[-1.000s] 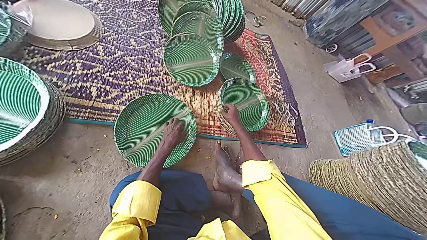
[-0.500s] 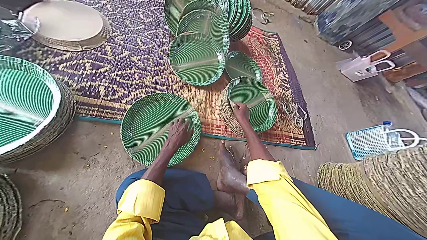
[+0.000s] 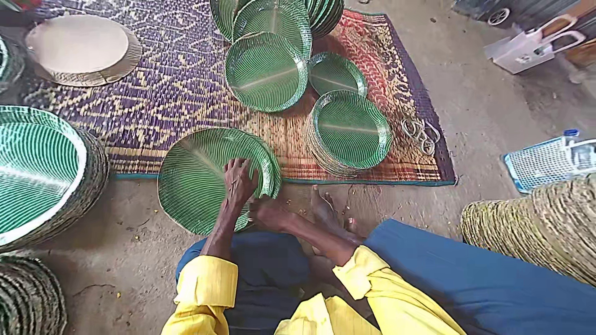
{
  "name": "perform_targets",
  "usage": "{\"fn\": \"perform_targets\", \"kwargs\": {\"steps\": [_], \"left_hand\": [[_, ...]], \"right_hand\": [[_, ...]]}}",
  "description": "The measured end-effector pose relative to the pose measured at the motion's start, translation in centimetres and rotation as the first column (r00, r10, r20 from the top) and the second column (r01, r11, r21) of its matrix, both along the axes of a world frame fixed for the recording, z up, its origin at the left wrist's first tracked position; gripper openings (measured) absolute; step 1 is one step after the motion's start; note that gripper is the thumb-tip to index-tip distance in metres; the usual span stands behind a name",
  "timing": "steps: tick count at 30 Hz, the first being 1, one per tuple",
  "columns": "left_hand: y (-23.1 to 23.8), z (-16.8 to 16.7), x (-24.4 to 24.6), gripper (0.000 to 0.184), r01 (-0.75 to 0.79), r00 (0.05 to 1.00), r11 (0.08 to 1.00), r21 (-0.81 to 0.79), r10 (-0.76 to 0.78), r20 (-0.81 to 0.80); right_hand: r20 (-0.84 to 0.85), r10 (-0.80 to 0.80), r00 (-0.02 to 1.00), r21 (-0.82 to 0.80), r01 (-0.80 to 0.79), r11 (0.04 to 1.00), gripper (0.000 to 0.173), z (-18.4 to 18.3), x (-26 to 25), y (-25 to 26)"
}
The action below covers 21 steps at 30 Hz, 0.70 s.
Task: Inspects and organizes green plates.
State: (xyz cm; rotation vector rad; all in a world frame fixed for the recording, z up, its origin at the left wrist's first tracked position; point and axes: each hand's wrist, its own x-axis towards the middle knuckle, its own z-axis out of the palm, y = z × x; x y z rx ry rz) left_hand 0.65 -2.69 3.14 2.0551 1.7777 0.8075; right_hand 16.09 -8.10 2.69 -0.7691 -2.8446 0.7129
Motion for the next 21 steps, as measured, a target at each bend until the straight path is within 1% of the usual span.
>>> {"fn": "perform_targets", "kwargs": {"steps": [1,2,3,4,5,7,8,9,11,13,16,21], "left_hand": [[0.5,0.0,-0.2,0.037,-0.012,0.999,0.983,-0.182,0.004,-0.046],[0.9,-0.1,-0.2,0.041,-0.013,0.997,0.953,-0.302,-0.012,-0.082],[1.2,-0.2,0.0,0.044,-0.003,0.993,0.932,-0.362,-0.038,-0.107],[1.3,-0.4,0.3,0.046,0.014,0.990,0.921,-0.390,-0.067,-0.124],[1.4,-0.5,0.8,0.047,0.034,0.986,0.915,-0.402,-0.096,-0.136],[1.5,-0.8,1.9,0.050,0.082,0.976,0.904,-0.421,-0.157,-0.149],[1.4,-0.8,2.5,0.051,0.104,0.972,0.900,-0.423,-0.182,-0.146],[1.4,-0.7,2.9,0.051,0.124,0.969,0.899,-0.420,-0.201,-0.145],[1.4,-0.6,3.2,0.047,0.153,0.967,0.902,-0.403,-0.221,-0.128],[1.6,-0.5,3.0,0.046,0.165,0.974,0.909,-0.383,-0.212,-0.085],[1.6,-0.3,2.8,0.044,0.152,0.979,0.909,-0.387,-0.193,-0.070],[1.5,-0.2,3.0,0.043,0.160,0.976,0.905,-0.394,-0.204,-0.071]], "right_hand": [[-0.022,-0.028,0.999,0.006,0.028,1.000,0.022,0.4,0.7,0.6],[-0.014,-0.085,0.996,-0.009,0.085,0.996,0.026,1.4,1.8,1.7],[0.015,-0.168,0.986,-0.015,0.169,0.986,0.029,2.4,3.2,3.0],[0.033,-0.287,0.957,-0.010,0.288,0.958,0.030,3.5,4.8,4.5],[-0.003,-0.431,0.902,0.011,0.431,0.902,0.029,4.4,6.5,5.9],[-0.106,-0.680,0.726,0.090,0.688,0.720,0.028,5.4,10.0,8.7],[-0.127,-0.764,0.632,0.112,0.775,0.623,0.030,5.7,11.7,9.7],[-0.134,-0.820,0.557,0.111,0.830,0.546,0.033,5.9,13.1,10.5],[-0.106,-0.889,0.445,0.070,0.895,0.440,0.039,6.2,14.9,11.5],[-0.067,-0.918,0.391,0.048,0.920,0.388,0.041,6.2,15.7,12.5],[-0.045,-0.922,0.384,0.039,0.923,0.382,0.038,5.3,16.1,13.8],[-0.049,-0.919,0.391,-0.072,0.917,0.393,0.036,5.4,17.1,14.4]]}}
